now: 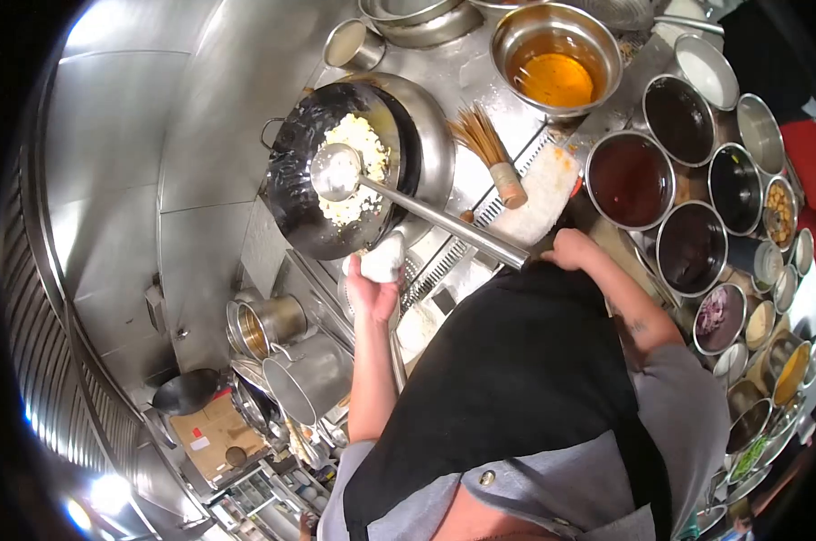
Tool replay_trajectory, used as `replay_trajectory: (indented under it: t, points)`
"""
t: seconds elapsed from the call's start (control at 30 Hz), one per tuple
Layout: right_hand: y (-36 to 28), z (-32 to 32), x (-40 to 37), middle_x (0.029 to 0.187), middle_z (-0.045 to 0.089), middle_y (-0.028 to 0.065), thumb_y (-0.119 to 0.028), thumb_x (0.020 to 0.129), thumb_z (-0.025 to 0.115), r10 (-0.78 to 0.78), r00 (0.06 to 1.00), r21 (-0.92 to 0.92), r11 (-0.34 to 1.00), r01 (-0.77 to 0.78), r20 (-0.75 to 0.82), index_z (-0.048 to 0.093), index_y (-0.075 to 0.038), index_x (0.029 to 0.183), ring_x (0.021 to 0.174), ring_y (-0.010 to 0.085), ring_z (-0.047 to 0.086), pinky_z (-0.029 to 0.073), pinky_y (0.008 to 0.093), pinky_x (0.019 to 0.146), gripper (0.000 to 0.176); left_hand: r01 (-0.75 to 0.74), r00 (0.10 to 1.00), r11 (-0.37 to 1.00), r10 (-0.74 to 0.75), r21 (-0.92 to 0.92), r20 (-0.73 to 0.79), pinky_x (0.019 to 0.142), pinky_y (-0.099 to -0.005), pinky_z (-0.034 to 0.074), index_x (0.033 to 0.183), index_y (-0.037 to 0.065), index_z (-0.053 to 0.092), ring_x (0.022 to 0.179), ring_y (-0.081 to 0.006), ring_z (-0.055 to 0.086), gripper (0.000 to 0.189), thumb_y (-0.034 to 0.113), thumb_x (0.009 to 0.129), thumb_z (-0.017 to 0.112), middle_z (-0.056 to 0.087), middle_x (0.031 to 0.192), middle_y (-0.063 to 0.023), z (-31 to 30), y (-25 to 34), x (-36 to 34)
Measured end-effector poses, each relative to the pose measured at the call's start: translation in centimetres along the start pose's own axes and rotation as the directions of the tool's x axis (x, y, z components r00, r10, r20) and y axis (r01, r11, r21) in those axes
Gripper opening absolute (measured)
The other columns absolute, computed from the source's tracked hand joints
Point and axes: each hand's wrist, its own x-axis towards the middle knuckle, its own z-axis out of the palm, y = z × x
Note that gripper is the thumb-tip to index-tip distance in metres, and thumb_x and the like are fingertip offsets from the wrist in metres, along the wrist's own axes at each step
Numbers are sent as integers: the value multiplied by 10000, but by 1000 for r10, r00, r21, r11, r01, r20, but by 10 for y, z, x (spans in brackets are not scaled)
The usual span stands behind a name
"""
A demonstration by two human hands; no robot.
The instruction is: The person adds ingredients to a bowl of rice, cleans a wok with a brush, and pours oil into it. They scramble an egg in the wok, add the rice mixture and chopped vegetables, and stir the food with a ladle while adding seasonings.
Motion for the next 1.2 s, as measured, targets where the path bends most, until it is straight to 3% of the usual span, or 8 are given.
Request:
replay_trajectory:
  t: [0.07,0.2,0.3,0.37,0.43,0.47,0.67,1.2]
  points:
    - [-33,-34,-46,1149,648,219,-317,809,744,-288,947,128,944,306,-139,640,-57,1203,1068,393,622,506,420,932,483,2,1000,995,-1,96,-9,840,-496,541,1253,23,486,1047,-344,629,481,424,1028,346,613,1205,-168,4,5,14]
    - [-129,-75,-52,1456,376,187,-257,693,848,-750,242,-255,480,839,-616,462,-149,1427,1237,394,477,406,455,1046,836,40,996,995,-47,-93,-72,852,-500,546,1236,26,506,1015,-326,649,375,316,1003,458,644,1136,-145,-6,3,63]
    - [-230,-107,-14,1134,649,166,-179,762,793,-855,-171,-255,-47,966,-490,728,-57,983,1065,331,622,485,417,934,261,52,992,992,-38,-113,124,858,-480,554,1178,12,535,991,-309,663,329,277,997,464,662,1081,-137,-6,5,64]
    - [-290,-126,-3,782,692,107,-114,844,679,-850,31,-35,58,998,-526,682,-14,855,672,236,679,532,343,633,100,15,997,993,-7,-113,77,833,-464,566,1134,4,544,958,-302,671,293,250,1002,455,668,1049,-137,-23,4,89]
    - [-350,-159,-79,602,626,94,-253,935,570,-770,-66,-348,208,914,-634,625,-11,685,589,187,664,505,330,563,353,-63,998,988,64,-141,2,844,-460,578,1108,-28,511,933,-307,681,237,160,1005,410,659,1034,-164,-9,-11,73]
    - [-373,-171,-117,541,596,84,-288,918,624,-720,172,58,180,982,-672,587,-19,623,517,179,645,505,314,545,401,-93,994,975,81,-201,-68,830,-474,587,1130,-14,497,919,-321,684,231,156,1011,395,657,1027,-159,-2,-25,52]
    - [-444,-193,-166,510,517,10,-388,899,695,-733,316,298,161,941,-602,516,-53,582,416,112,523,457,282,411,495,-26,999,923,12,-385,-38,853,-563,575,1257,9,317,1005,-440,649,273,82,995,336,610,1173,-302,42,-72,-74]
    - [-469,-202,-215,506,415,-47,-190,945,612,-627,156,264,-83,961,-764,518,-119,672,387,84,392,314,254,367,297,-105,992,905,65,-413,-109,820,-479,585,1096,-66,504,920,-329,680,203,47,932,465,634,1041,-195,4,-61,-55]
